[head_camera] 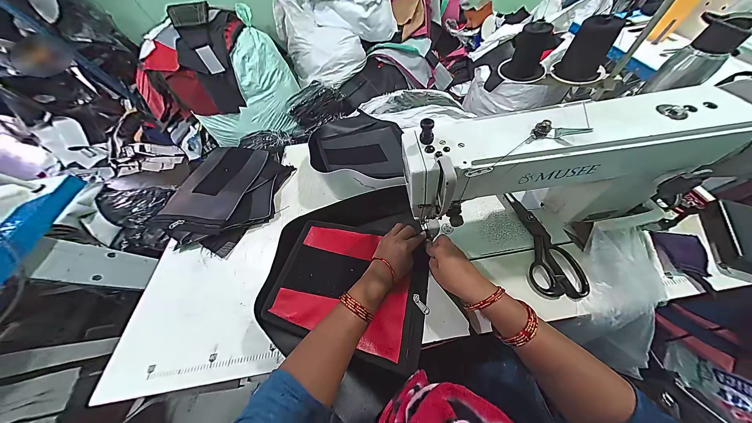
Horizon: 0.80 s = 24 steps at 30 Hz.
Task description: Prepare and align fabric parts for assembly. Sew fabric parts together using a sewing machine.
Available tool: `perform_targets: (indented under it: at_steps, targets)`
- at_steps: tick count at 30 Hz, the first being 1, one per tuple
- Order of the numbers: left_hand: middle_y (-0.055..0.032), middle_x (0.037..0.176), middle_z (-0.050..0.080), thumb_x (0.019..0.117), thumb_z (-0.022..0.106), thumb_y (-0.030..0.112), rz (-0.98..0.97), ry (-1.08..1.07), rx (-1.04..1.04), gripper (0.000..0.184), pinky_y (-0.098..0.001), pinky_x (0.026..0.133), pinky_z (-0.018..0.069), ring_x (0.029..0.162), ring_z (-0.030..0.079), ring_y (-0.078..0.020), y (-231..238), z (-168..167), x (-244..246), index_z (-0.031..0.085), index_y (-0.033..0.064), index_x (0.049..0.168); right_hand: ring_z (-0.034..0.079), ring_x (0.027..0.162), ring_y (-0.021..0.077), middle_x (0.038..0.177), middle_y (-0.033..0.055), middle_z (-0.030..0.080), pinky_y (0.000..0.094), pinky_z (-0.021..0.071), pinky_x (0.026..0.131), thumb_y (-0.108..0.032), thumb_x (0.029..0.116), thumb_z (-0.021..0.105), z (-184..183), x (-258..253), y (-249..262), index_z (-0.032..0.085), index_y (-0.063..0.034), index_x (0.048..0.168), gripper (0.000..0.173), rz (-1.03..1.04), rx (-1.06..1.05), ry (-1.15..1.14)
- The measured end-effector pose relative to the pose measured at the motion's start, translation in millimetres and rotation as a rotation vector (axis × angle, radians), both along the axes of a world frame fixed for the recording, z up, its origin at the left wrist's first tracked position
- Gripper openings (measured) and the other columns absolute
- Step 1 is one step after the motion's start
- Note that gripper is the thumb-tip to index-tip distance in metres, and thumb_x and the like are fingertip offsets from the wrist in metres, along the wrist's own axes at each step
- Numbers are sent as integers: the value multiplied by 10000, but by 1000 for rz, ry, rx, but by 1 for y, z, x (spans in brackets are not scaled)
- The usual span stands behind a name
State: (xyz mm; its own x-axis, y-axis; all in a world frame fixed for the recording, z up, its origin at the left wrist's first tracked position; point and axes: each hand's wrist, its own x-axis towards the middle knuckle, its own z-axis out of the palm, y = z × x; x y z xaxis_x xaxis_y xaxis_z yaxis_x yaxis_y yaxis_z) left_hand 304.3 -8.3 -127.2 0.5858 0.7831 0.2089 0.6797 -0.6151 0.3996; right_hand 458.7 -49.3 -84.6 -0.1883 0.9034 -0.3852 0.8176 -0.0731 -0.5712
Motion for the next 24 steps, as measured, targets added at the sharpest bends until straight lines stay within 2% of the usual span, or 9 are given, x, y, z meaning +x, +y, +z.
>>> perform_targets:
  at_steps: [5,8,15,24]
  targets:
    - [-186,1170,719,926,513,-93,67,30,-128,333,-482,1036,497,1193,636,-366,6,4,5,757,-12,1136,551,1289,360,1375,285,540,429,446,1084,-16,1035,426,3,0,8,587,85,1344,363,20,-6,-11]
    - [-191,1141,723,911,533,-98,87,0,-100,309,-477,1025,508,1174,647,-365,6,2,7,765,-20,1101,546,1299,350,1389,280,534,417,441,1092,-16,1035,428,3,0,9,571,85,1366,374,28,-9,-18]
    - [-185,1144,720,903,547,-102,95,11,-100,307,-474,1024,505,1178,640,-362,5,1,8,766,-16,1099,544,1296,349,1390,280,531,408,440,1090,-13,1031,432,3,0,10,571,90,1366,377,48,-10,-35]
    - [-174,1229,685,936,557,-55,217,83,-197,288,-458,1062,475,1232,598,-346,8,10,20,754,-8,1141,573,1256,382,1301,290,588,474,446,1069,-23,1039,441,5,1,23,613,105,1269,315,70,-14,-34]
